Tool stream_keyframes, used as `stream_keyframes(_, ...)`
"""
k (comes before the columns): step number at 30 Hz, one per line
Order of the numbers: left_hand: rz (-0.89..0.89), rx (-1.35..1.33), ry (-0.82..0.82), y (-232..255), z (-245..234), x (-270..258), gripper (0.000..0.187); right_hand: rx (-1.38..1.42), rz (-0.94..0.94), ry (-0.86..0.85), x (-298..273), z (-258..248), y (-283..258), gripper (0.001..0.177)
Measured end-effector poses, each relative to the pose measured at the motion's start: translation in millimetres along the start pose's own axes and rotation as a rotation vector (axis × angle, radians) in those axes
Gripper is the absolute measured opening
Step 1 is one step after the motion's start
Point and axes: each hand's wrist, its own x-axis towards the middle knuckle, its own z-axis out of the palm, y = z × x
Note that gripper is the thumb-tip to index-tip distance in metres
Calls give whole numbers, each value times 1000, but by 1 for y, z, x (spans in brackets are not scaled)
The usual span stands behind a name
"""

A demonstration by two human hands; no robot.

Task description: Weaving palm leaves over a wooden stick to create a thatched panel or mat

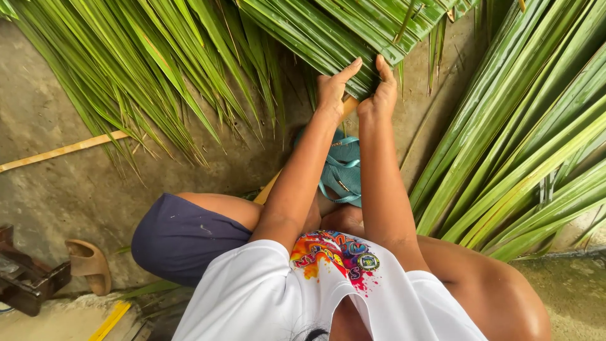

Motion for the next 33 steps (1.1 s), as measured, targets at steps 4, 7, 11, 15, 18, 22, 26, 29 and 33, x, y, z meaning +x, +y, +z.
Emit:
stream_keyframes(4,-20,167,38,4,4,4,30,27,-49,178,-21,15,-8,41)
stream_keyframes(7,-36,48,17,7,7,1,24,65,-25,191,-9,3,-9,38)
stream_keyframes(11,-14,77,61,5,10,2,30,-84,-56,33,-29,-10,-15,37)
stream_keyframes(15,-25,148,128,5,12,2,33,-451,-145,-230,-55,-38,-3,26)
stream_keyframes(18,-31,34,114,4,11,5,28,-445,-88,-405,-52,-51,11,10)
stream_keyframes(22,-61,5,107,8,13,3,31,-403,-202,-252,-60,-45,24,15)
stream_keyframes(26,-122,15,116,9,16,10,33,-335,-208,-183,-56,-34,22,8)
stream_keyframes(29,-122,-2,111,12,21,7,30,-330,-180,-168,-51,-35,16,10)
stream_keyframes(33,-147,41,47,18,20,10,30,-355,-71,-225,-55,-27,4,11)
